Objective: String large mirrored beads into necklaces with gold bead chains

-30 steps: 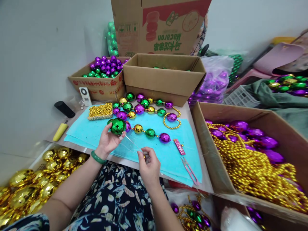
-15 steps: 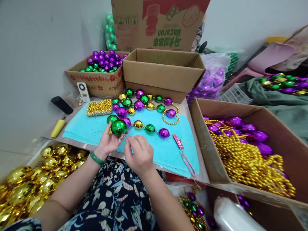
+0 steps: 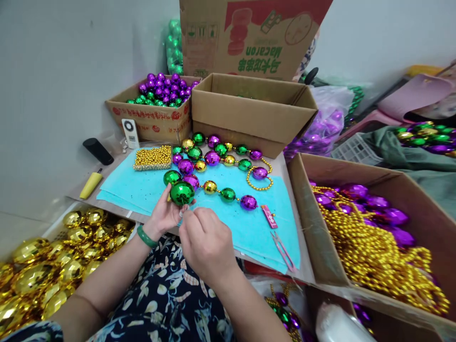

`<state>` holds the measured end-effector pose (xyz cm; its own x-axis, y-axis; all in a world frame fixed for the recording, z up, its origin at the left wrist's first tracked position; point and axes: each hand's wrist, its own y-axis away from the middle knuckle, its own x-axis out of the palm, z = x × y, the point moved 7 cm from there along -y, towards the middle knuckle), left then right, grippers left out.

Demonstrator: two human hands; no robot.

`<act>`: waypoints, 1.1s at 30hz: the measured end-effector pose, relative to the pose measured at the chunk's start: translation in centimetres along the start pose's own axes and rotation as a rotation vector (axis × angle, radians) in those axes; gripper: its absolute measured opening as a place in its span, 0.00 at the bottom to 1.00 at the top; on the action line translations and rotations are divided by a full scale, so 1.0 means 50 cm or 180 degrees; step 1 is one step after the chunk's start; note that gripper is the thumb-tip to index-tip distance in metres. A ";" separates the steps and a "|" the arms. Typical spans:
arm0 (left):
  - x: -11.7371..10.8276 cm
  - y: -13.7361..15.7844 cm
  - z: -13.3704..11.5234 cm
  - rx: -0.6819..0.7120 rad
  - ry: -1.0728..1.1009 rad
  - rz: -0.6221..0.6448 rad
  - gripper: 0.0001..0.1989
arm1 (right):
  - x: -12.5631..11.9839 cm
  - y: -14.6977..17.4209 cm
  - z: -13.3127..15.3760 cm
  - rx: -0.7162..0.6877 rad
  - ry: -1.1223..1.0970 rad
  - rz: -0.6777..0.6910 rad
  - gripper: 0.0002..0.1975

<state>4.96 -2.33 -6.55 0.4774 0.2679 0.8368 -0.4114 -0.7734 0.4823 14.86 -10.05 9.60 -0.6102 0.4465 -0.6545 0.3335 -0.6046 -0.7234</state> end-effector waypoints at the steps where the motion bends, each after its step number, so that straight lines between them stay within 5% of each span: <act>1: -0.004 -0.002 0.001 -0.0003 -0.0012 -0.0011 0.29 | 0.001 -0.002 0.004 -0.0049 0.0043 0.0021 0.08; 9: -0.005 0.003 0.000 0.0158 0.0017 0.0285 0.25 | 0.022 -0.020 0.016 -0.0196 -0.0552 -0.0278 0.05; 15: -0.028 0.055 -0.037 0.0185 0.0073 -0.0046 0.29 | 0.058 0.001 0.045 -0.0349 -0.0670 -0.0608 0.10; 24: -0.134 0.077 -0.084 0.0555 0.0249 -0.0426 0.28 | 0.141 -0.009 0.095 -0.0862 -0.0790 -0.0170 0.12; 33: -0.158 0.090 -0.121 0.0562 0.0313 -0.0515 0.30 | 0.187 -0.038 0.117 -0.1028 -0.0968 0.0178 0.11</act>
<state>-5.35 -4.47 -9.42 0.4447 0.4442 0.7778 -0.1899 -0.8019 0.5665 4.33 -8.59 6.13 -0.7524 0.1754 -0.6350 0.5498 -0.3638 -0.7519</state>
